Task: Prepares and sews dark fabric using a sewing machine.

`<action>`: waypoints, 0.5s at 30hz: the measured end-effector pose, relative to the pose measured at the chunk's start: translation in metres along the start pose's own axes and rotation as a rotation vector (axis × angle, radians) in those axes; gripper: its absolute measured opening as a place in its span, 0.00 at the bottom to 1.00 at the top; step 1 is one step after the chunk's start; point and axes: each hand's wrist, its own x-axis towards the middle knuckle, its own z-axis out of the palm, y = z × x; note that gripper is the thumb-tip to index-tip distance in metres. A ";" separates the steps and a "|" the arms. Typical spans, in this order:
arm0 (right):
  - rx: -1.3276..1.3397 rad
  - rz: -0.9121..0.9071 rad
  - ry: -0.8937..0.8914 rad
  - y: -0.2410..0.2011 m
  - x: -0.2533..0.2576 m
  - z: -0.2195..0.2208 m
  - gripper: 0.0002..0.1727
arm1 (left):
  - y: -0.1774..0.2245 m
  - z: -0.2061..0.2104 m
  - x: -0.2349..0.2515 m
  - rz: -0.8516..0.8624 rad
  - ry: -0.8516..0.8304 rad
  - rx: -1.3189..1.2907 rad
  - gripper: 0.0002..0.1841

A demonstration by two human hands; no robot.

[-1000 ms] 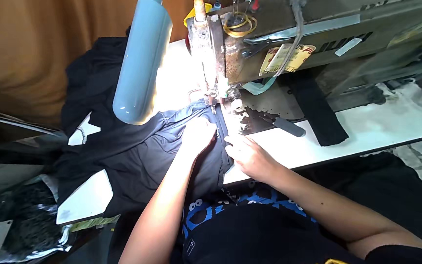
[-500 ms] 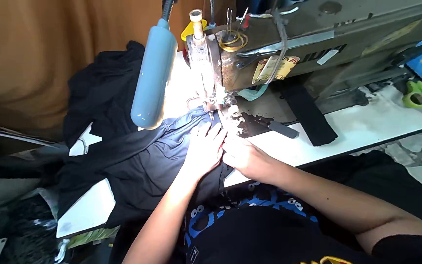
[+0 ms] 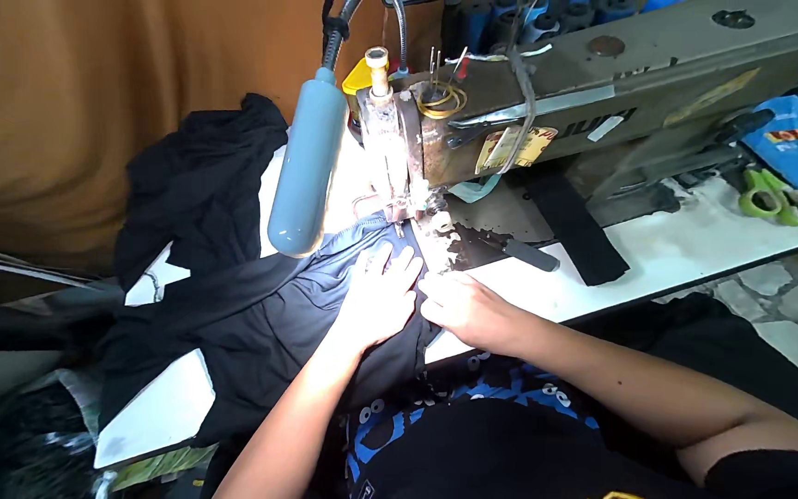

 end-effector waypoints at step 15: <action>-0.055 -0.046 0.083 0.019 0.004 0.013 0.11 | -0.026 0.016 0.008 0.236 0.413 0.010 0.17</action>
